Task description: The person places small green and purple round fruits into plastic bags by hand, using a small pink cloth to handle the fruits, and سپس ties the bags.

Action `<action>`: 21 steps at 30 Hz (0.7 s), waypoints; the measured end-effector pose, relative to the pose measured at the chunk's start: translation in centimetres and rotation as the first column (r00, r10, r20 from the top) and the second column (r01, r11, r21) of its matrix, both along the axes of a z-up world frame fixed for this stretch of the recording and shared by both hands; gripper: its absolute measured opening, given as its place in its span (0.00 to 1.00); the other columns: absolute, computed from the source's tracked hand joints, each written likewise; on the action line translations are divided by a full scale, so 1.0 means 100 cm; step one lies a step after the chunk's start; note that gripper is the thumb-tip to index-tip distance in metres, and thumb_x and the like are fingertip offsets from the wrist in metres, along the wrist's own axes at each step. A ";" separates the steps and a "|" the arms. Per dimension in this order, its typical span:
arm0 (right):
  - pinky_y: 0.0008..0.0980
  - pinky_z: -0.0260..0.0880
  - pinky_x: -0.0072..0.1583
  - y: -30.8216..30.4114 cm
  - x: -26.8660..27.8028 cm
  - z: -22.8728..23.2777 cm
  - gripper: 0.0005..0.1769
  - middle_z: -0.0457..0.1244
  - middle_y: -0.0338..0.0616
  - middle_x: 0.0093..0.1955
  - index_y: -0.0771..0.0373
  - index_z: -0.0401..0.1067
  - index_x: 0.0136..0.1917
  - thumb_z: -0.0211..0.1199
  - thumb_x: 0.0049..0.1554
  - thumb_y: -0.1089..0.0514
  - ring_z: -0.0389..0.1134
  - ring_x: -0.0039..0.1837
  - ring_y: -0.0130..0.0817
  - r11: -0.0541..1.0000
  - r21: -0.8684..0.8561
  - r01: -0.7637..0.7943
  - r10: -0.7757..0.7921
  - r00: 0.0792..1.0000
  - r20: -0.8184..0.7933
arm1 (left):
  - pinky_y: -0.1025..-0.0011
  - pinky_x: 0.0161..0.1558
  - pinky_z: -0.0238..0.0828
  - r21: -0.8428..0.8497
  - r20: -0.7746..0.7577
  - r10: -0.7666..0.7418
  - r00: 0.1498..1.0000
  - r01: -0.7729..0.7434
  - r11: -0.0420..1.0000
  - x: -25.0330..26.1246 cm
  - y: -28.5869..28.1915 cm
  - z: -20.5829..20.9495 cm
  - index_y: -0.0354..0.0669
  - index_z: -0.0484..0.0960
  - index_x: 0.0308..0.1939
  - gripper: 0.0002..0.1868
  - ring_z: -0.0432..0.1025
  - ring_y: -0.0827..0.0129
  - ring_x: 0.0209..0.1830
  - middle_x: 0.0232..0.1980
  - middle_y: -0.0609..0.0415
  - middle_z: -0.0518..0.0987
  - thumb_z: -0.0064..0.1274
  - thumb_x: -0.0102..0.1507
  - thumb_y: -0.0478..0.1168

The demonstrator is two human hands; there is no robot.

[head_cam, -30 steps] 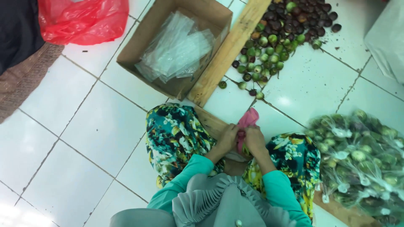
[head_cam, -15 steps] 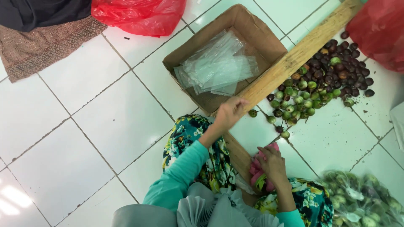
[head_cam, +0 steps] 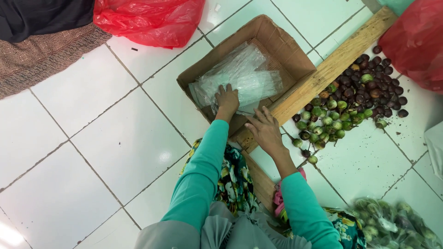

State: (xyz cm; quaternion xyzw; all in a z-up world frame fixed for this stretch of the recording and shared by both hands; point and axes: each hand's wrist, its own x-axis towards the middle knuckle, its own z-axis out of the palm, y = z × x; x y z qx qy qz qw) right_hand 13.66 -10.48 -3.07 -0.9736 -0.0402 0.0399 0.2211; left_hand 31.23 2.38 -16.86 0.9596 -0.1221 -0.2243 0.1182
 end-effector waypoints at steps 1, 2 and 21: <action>0.67 0.53 0.74 -0.001 -0.001 -0.003 0.28 0.59 0.48 0.76 0.49 0.75 0.67 0.45 0.70 0.33 0.48 0.83 0.53 1.000 0.002 0.004 -0.004 1.000 -0.004 | 0.37 0.66 0.53 0.002 -0.004 -0.004 1.000 0.004 1.000 0.003 -0.001 -0.008 0.52 0.75 0.69 0.23 0.43 0.33 0.79 0.79 0.41 0.56 0.37 0.70 0.38; 0.65 0.53 0.74 -0.001 0.000 -0.005 0.27 0.60 0.45 0.76 0.46 0.75 0.67 0.45 0.70 0.33 0.48 0.83 0.50 1.000 0.002 0.004 -0.004 1.000 0.028 | 0.49 0.55 0.63 0.002 0.165 -0.024 0.986 0.024 1.000 0.006 -0.002 -0.016 0.45 0.80 0.52 0.13 0.59 0.44 0.64 0.58 0.43 0.68 0.45 0.66 0.34; 0.52 0.50 0.72 -0.097 -0.108 0.108 0.14 0.66 0.36 0.64 0.45 0.79 0.58 0.72 0.59 0.57 0.65 0.65 0.38 0.980 -0.146 0.132 -0.020 0.804 0.594 | 0.72 0.44 0.72 -0.579 0.773 -0.041 0.633 0.730 0.364 -0.130 0.030 0.201 0.42 0.84 0.41 0.10 0.67 0.60 0.37 0.35 0.55 0.69 0.48 0.69 0.27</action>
